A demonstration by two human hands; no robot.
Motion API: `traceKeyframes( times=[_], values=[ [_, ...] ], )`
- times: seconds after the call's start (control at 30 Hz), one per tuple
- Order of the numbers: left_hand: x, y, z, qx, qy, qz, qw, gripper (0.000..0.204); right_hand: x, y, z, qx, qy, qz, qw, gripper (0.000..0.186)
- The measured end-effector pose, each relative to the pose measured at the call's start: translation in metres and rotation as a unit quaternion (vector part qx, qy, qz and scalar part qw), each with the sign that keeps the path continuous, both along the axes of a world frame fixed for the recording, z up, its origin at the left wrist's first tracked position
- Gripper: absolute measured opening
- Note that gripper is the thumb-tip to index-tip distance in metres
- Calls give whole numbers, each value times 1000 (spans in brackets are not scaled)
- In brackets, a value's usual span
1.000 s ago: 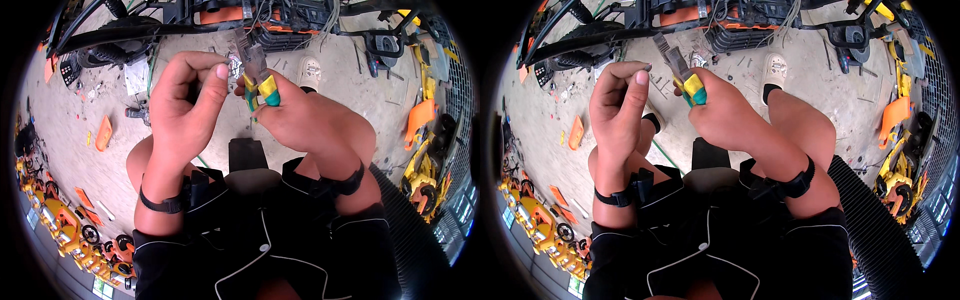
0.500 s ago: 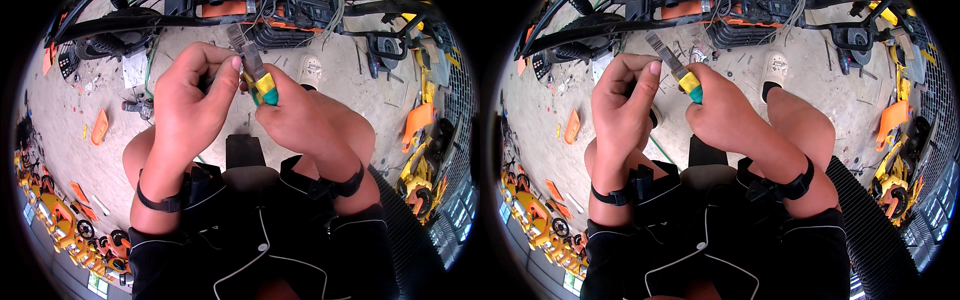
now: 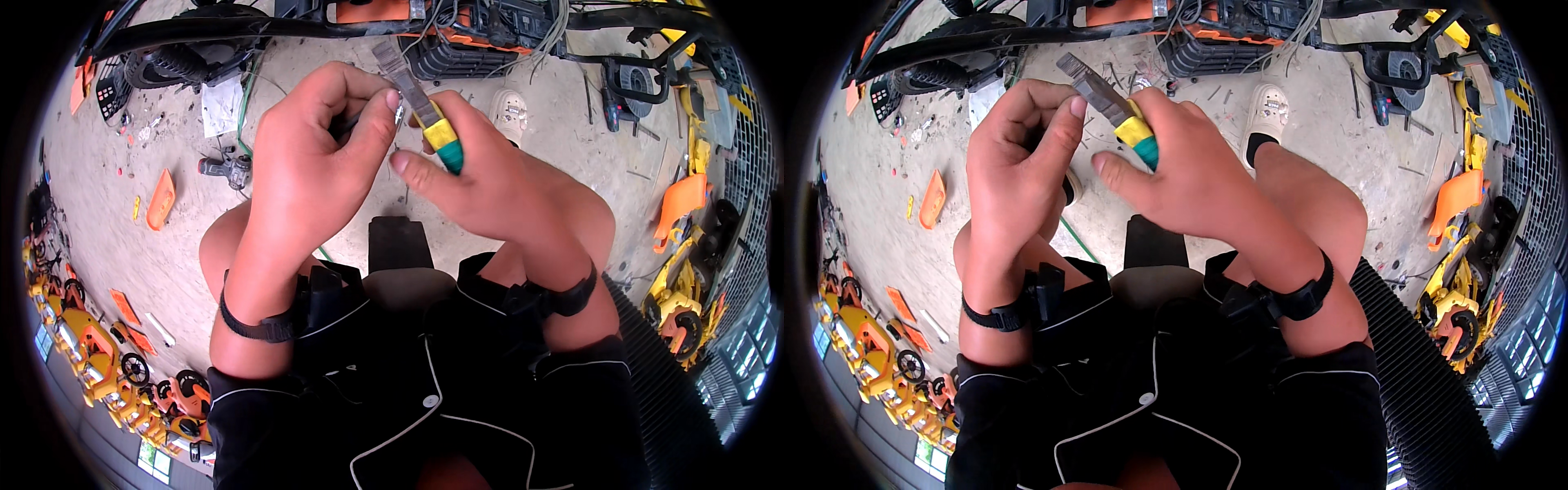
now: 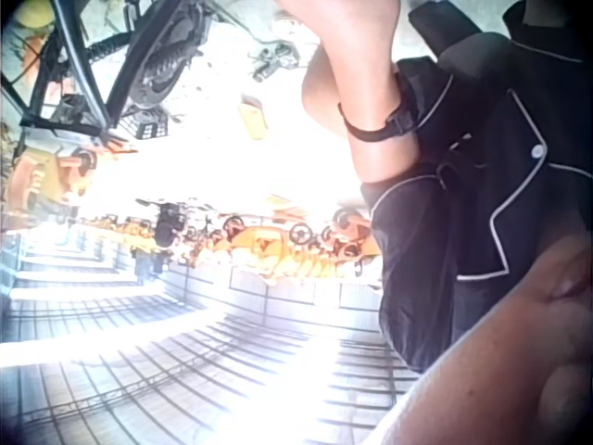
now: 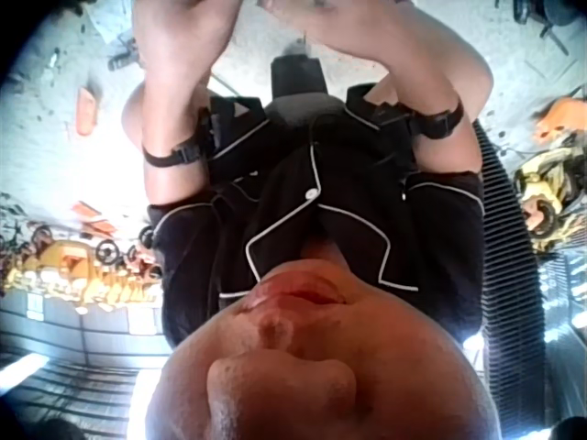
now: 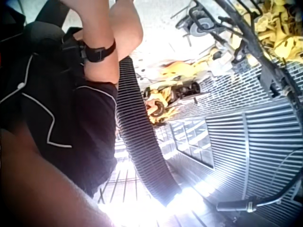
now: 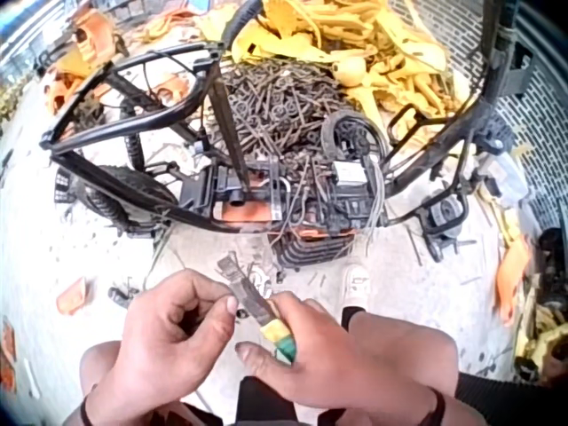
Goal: The person strips the insulation from a wire using pliers and twists multiple wires together.
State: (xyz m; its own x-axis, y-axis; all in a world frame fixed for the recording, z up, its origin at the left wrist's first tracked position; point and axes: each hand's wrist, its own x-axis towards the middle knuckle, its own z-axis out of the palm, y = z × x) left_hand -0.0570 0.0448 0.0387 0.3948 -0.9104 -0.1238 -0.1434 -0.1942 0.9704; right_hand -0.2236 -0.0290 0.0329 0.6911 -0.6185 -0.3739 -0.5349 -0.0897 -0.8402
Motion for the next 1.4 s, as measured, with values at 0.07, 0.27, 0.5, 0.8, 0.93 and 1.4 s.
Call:
traceKeyframes(
  times=[0.07, 0.27, 0.5, 0.8, 0.93, 1.4],
  values=[
    [-1, 2, 3, 13, 5, -28, 999, 10, -3, -2, -11, 1, -41, -24, 999, 42],
    [-4, 0, 1, 31, -30, -47, 998, 10, 6, 0, -12, 104, -66, -90, 988, 35],
    [-4, 1, 15, 26, -53, -92, 994, 8, 1, 5, -7, 160, -106, -120, 974, 19],
    [-9, 4, 23, -2, 0, -71, 997, 7, -5, 3, 17, 227, -72, -117, 964, 17],
    [-9, 5, 21, -12, -6, -83, 996, 8, -8, 6, 17, 188, -76, -124, 971, 16],
    [-6, 9, 18, -27, -9, -125, 992, 9, -16, 9, 23, 198, -70, -114, 971, 15]
  ],
)
